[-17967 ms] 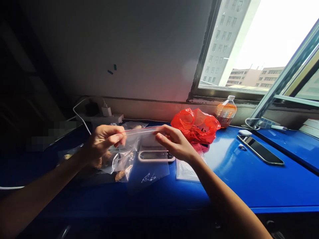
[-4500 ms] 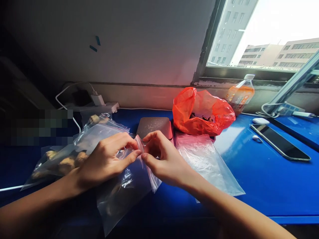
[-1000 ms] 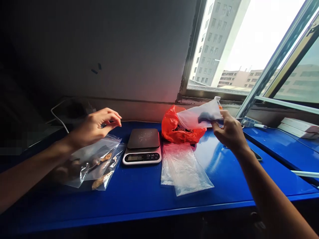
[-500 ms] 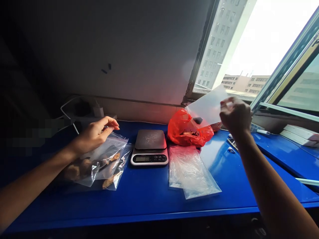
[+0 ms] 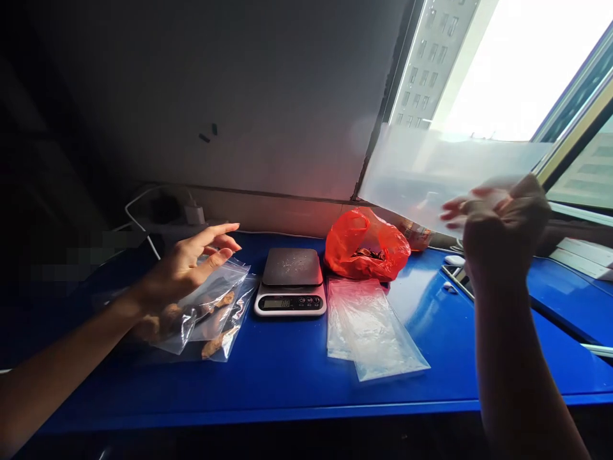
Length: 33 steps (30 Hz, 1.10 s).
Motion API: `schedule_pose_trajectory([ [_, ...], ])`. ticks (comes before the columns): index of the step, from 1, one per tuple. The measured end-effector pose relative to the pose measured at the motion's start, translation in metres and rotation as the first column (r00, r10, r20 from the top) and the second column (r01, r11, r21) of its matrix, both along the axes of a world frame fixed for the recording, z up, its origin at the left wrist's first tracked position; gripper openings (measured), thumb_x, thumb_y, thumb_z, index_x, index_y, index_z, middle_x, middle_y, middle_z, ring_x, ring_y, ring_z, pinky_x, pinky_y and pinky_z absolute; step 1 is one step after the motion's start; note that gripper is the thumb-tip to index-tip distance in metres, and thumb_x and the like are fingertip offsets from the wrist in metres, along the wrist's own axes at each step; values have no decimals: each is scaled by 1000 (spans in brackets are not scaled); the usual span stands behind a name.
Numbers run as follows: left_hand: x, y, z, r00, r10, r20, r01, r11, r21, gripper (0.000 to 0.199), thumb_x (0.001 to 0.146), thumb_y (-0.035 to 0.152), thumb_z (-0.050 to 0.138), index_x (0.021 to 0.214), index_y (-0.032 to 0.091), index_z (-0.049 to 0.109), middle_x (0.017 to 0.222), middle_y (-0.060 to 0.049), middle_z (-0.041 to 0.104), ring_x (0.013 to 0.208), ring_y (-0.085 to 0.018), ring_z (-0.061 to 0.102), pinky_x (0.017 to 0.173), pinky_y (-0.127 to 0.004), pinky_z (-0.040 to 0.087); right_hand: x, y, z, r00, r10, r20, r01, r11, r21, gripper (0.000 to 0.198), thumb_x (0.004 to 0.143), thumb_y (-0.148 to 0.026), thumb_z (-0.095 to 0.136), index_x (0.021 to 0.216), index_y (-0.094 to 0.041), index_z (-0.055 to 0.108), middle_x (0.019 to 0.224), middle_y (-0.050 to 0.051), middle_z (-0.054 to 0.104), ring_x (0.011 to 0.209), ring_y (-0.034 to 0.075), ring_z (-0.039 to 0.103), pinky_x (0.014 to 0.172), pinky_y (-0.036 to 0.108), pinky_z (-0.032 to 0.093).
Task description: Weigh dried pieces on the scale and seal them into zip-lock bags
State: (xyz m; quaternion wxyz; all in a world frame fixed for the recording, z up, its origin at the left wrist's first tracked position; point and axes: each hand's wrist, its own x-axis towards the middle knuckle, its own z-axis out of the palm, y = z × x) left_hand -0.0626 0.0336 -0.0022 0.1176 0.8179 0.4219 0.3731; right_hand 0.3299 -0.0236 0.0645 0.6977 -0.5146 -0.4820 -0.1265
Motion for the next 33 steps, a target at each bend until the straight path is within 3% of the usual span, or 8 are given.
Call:
schedule_pose_trajectory([
  [2,7,-7,0,998,-59,11,60,997,-38,54,92,48,50,139,21,44,111,-9,66,95,-22,66,72,-31,56,-21,-1,-4,957,250,-145,-259,965,-48,23,62,-12,55,80,-22,45,59,1,55,59,20,63,55,35,49],
  [5,18,-19,0,989,-139,53,144,984,-106,63,88,55,54,139,20,43,115,-11,65,89,-22,67,69,-31,57,-63,6,-22,809,492,-321,-563,806,-184,22,65,-16,55,82,-23,43,62,-1,57,55,15,60,55,32,49],
  [8,26,-25,-2,969,-198,148,225,954,-199,60,88,56,54,135,20,46,111,-11,67,84,-20,66,65,-29,55,-100,13,-51,684,619,-387,-725,639,-258,18,70,-23,56,85,-23,46,67,-3,56,57,12,57,55,28,48],
  [12,27,-23,-5,940,-141,312,246,912,-329,31,90,48,54,104,21,61,84,-3,66,73,-15,61,64,-25,52,-119,13,-86,496,718,-488,-865,456,-207,23,77,-37,63,93,-22,55,78,1,62,66,13,61,60,29,51],
  [15,26,-16,-8,900,-77,429,252,895,-369,31,80,49,68,88,19,64,72,0,62,64,-12,56,63,-25,50,-117,13,-99,432,715,-549,-895,416,-162,27,77,-40,68,94,-21,57,74,1,64,61,13,61,56,28,50],
  [22,23,-8,-7,786,45,616,307,837,-453,36,64,44,82,83,17,69,77,-1,66,67,-10,56,67,-24,48,-108,21,-100,500,699,-511,-859,477,-189,31,77,-42,72,95,-22,58,63,-3,61,49,10,56,45,23,43],
  [28,12,-1,0,854,107,510,141,895,-424,30,62,41,78,77,17,68,76,-1,65,66,-12,55,59,-22,43,-91,23,-91,403,807,-431,-886,226,-405,29,73,-40,76,89,-17,68,84,3,66,69,12,61,58,24,50],
  [33,10,0,-1,892,108,440,118,883,-455,32,64,43,76,82,18,69,80,-2,66,70,-13,57,64,-24,47,-90,27,-96,400,780,-481,-889,204,-409,32,70,-42,78,87,-17,65,69,0,61,57,10,57,53,25,48],
])
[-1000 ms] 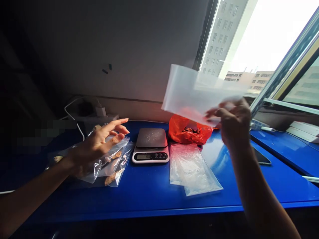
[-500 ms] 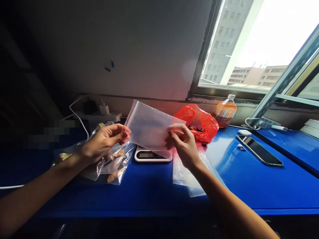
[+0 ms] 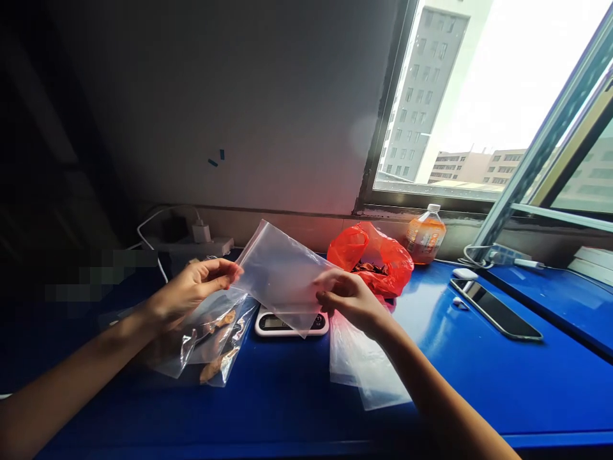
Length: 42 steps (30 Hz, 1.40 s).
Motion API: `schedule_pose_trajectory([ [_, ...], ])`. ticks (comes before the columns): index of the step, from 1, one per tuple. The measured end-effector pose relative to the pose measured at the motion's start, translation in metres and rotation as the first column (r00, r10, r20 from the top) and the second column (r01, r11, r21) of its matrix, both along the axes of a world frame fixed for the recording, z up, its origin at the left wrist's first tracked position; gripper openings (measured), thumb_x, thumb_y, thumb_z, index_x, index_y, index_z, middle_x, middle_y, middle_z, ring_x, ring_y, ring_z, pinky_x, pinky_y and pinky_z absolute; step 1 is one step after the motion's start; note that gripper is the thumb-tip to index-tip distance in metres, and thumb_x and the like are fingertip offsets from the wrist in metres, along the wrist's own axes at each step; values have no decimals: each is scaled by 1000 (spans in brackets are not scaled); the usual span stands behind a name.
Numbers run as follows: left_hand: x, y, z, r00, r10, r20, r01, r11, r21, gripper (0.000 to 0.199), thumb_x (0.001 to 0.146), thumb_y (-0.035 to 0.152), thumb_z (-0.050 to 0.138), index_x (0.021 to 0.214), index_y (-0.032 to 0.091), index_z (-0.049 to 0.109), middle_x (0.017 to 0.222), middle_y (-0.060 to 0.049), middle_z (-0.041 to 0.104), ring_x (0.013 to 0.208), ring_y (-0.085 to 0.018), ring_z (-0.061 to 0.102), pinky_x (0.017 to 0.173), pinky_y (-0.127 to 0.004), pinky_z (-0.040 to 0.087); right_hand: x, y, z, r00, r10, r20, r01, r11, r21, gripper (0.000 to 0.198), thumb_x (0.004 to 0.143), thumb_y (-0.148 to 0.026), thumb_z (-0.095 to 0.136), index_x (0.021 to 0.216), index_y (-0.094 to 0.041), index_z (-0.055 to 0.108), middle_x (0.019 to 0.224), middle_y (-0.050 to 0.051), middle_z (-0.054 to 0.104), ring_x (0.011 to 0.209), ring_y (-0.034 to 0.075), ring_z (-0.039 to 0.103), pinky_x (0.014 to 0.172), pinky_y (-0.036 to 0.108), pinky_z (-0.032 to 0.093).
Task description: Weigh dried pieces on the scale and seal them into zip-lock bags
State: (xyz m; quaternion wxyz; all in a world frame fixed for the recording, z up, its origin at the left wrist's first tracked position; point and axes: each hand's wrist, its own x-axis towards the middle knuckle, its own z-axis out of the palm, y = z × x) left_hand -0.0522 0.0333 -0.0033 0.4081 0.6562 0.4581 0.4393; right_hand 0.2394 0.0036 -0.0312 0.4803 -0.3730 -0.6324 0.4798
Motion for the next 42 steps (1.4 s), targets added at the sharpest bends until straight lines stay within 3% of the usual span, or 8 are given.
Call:
schedule_pose_trajectory([
  [9,-4,-8,8,995,-75,-66,71,996,-61,32,62,45,78,72,18,66,62,1,58,55,-11,48,48,-21,39,16,0,6,999,-49,21,48,996,72,37,82,-51,63,101,-20,64,78,1,60,69,13,55,63,27,45],
  [16,6,-14,4,995,-83,56,84,996,-13,42,63,31,77,100,17,65,72,-1,64,67,-14,57,60,-25,46,15,-12,12,870,-200,450,79,959,273,35,81,-50,62,100,-20,61,94,5,65,82,17,59,73,31,46],
  [20,9,-10,-8,994,-8,113,-7,992,126,50,70,31,73,114,19,53,76,1,63,71,-14,60,64,-25,47,0,-17,11,574,-522,631,164,828,535,35,83,-47,60,102,-18,59,94,9,65,78,20,59,68,34,45],
  [24,14,-18,-13,980,-2,-198,59,958,282,37,79,31,64,111,20,50,79,0,64,72,-16,62,62,-27,48,-28,-21,28,372,-815,444,199,538,819,41,86,-34,55,122,-15,53,114,16,62,102,29,55,83,43,44],
  [28,24,-33,-11,920,-22,-390,192,896,400,21,82,26,57,101,21,48,79,0,66,73,-17,65,67,-29,49,-66,-23,45,468,-576,670,-242,645,724,41,83,-15,50,124,-19,48,111,11,64,106,26,52,87,39,40],
  [30,26,-37,-13,917,-20,-399,206,879,430,15,84,27,56,95,21,47,83,-1,66,75,-17,66,69,-29,50,-80,-20,46,445,-464,766,-327,712,621,40,82,-10,48,121,-19,46,102,9,66,98,23,54,83,36,38],
  [37,20,-31,-19,920,102,-379,140,817,559,16,90,34,55,93,20,51,88,-2,66,78,-16,63,71,-29,49,-89,-10,39,503,-387,773,-301,760,576,34,84,-7,46,116,-18,45,101,6,68,86,18,60,81,33,33],
  [42,20,-27,-13,938,129,-323,51,866,497,29,87,39,59,105,16,56,85,-3,68,68,-14,59,65,-26,47,-96,-7,38,625,-397,672,-124,800,588,39,81,-5,47,117,-17,45,88,1,70,78,15,60,83,34,32],
])
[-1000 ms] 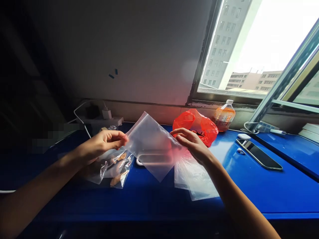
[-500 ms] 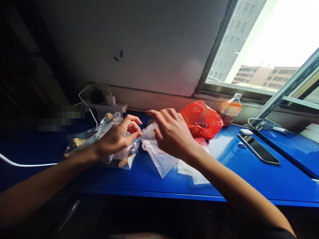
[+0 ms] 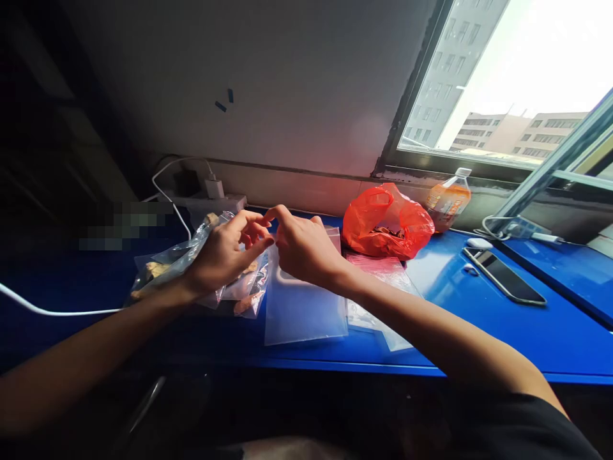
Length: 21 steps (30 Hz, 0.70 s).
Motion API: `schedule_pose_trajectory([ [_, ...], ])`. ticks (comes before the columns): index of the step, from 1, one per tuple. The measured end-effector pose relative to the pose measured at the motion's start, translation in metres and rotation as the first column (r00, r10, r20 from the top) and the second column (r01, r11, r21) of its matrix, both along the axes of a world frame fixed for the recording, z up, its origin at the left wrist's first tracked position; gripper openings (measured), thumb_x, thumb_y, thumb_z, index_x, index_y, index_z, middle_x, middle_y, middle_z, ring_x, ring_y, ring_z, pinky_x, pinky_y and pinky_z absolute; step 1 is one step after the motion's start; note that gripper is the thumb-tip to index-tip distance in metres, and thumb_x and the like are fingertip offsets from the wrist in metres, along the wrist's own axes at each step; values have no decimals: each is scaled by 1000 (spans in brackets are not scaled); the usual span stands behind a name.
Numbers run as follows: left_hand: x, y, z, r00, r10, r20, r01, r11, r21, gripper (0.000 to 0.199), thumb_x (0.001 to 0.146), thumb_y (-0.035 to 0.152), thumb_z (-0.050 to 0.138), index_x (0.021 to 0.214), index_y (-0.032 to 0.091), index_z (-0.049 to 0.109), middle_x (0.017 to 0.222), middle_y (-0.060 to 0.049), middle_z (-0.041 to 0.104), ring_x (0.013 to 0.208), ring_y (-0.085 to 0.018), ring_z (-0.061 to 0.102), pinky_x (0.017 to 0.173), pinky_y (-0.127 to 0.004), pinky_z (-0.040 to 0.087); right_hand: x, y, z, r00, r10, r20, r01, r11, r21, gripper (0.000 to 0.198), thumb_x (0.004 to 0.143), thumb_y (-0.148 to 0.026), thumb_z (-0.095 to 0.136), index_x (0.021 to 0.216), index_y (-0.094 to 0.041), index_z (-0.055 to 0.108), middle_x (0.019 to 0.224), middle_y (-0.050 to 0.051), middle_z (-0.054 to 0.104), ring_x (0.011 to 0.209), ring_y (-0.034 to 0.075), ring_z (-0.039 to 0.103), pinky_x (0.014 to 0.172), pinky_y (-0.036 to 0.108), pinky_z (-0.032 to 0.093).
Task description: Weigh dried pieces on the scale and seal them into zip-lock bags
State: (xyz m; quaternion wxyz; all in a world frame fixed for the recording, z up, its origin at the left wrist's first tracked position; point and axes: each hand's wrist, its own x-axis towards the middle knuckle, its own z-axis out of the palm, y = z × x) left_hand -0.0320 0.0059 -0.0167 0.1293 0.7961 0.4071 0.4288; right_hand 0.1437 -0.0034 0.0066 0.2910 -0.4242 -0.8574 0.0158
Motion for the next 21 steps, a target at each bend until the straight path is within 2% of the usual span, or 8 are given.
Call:
schedule_pose_trajectory([
  [3,0,3,2,1000,11,8,-10,998,-56,30,87,42,58,100,16,63,80,-2,68,66,-14,58,62,-25,44,-4,2,0,997,-29,-72,32,999,28,41,79,-6,47,119,-16,44,93,3,70,81,15,60,84,35,32],
  [6,1,2,3,999,-10,-32,8,999,-54,24,89,37,55,89,16,67,75,0,67,63,-12,55,60,-24,41,-6,3,2,996,-40,-82,41,999,13,42,77,-5,45,118,-17,45,86,2,69,80,15,60,85,37,32],
  [10,2,-2,5,992,-47,-114,55,996,65,22,90,30,51,85,17,67,76,-1,66,65,-12,54,63,-25,40,-8,-1,2,993,-34,-111,35,999,5,48,73,-3,47,119,-17,44,89,2,70,86,17,61,87,38,29],
  [14,1,-7,5,979,-95,-180,120,983,135,25,92,29,46,81,17,66,73,-2,63,64,-13,54,63,-26,41,-7,-12,0,996,-22,-84,23,1000,20,49,72,-2,47,117,-20,46,85,-1,69,81,16,61,83,36,28],
  [17,0,-11,7,954,-101,-282,173,954,243,24,90,25,45,78,16,65,68,-2,60,62,-13,53,62,-27,41,0,-21,-1,995,-38,-89,38,999,2,46,74,-3,48,116,-22,47,87,-1,69,82,16,60,83,37,28],
  [21,-1,-15,12,930,-97,-354,227,911,346,25,91,23,44,78,16,64,71,-4,62,66,-15,55,65,-29,44,14,-24,4,982,-37,-185,25,998,-65,41,77,-8,52,115,-24,48,86,-2,68,85,16,60,87,39,31],
])
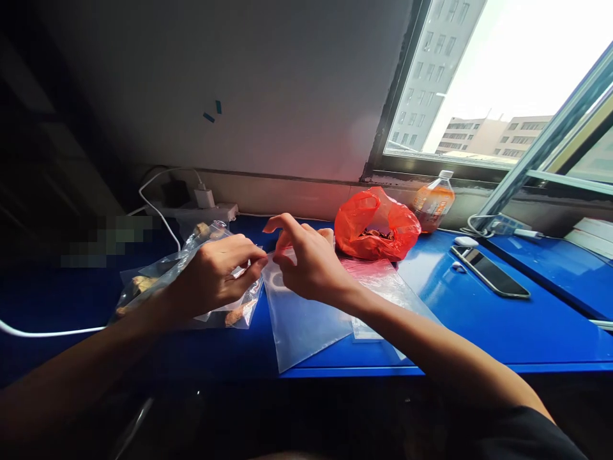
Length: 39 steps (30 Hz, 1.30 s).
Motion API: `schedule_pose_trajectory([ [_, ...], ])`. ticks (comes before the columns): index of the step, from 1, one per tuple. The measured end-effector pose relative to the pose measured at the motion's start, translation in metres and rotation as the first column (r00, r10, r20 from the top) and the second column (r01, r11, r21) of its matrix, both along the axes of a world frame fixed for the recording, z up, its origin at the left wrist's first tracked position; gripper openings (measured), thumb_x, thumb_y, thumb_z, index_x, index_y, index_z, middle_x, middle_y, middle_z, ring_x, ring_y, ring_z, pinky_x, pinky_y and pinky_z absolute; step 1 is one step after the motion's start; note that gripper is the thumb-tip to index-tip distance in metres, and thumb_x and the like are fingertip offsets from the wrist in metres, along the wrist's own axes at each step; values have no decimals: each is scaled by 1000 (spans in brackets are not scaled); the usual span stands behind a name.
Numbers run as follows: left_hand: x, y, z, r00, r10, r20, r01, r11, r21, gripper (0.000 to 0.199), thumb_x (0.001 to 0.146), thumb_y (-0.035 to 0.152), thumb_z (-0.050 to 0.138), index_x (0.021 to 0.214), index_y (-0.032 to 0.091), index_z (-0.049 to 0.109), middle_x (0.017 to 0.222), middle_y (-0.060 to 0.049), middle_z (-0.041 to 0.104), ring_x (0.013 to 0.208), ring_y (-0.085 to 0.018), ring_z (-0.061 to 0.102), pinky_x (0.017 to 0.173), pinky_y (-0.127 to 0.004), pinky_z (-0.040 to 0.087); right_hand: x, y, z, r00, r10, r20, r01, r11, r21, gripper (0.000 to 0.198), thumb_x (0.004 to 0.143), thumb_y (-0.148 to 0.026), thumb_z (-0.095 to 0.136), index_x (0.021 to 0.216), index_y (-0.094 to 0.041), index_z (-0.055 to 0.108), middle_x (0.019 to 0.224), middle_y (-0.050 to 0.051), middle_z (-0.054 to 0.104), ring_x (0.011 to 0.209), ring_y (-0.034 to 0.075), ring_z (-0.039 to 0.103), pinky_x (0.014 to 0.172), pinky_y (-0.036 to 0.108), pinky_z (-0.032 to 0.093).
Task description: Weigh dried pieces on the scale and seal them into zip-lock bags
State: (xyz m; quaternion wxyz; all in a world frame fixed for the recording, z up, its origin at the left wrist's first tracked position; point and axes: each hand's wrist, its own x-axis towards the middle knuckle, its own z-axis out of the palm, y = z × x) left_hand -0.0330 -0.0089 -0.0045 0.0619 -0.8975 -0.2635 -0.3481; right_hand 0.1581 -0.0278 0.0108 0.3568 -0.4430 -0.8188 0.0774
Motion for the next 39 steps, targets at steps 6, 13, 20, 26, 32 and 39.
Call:
schedule_pose_trajectory([
  [6,0,-4,8,999,47,17,-46,996,-81,22,89,25,46,79,19,64,71,-3,63,67,-16,56,67,-30,44,19,9,8,988,-62,-144,39,987,-159,30,77,-15,57,105,-24,50,82,0,65,80,16,60,80,37,42],
  [13,3,-11,14,996,87,22,-81,978,-192,23,86,30,46,72,22,63,70,-4,64,70,-19,58,70,-32,45,42,10,4,980,-122,-155,97,982,-161,24,77,-22,62,98,-25,50,84,2,61,85,18,59,77,37,45],
  [20,0,-5,12,992,70,110,-51,986,-159,20,86,28,50,72,23,64,67,-1,62,65,-17,56,66,-31,43,52,22,3,963,-173,-209,142,978,-154,28,76,-24,60,100,-26,48,78,-1,59,73,16,57,65,31,45],
  [26,-15,-2,17,968,94,233,-61,988,-145,18,83,24,51,69,21,62,65,0,61,61,-14,54,61,-30,42,83,34,-3,900,-354,-256,364,931,-6,20,74,-22,59,94,-24,55,76,1,60,65,14,54,63,33,43],
  [32,-33,9,24,784,155,601,47,951,-307,19,85,24,56,68,22,63,62,2,59,58,-11,51,55,-27,39,98,-4,-6,864,-128,-487,52,985,-166,30,81,-38,64,107,-24,58,89,5,63,79,17,60,69,33,49],
  [39,-17,10,10,841,-10,541,350,772,-531,17,87,25,58,75,18,67,67,0,64,60,-10,55,57,-23,43,51,-27,-4,832,61,-551,-201,960,-196,32,88,-45,59,108,-20,60,86,4,63,78,13,61,67,27,50],
])
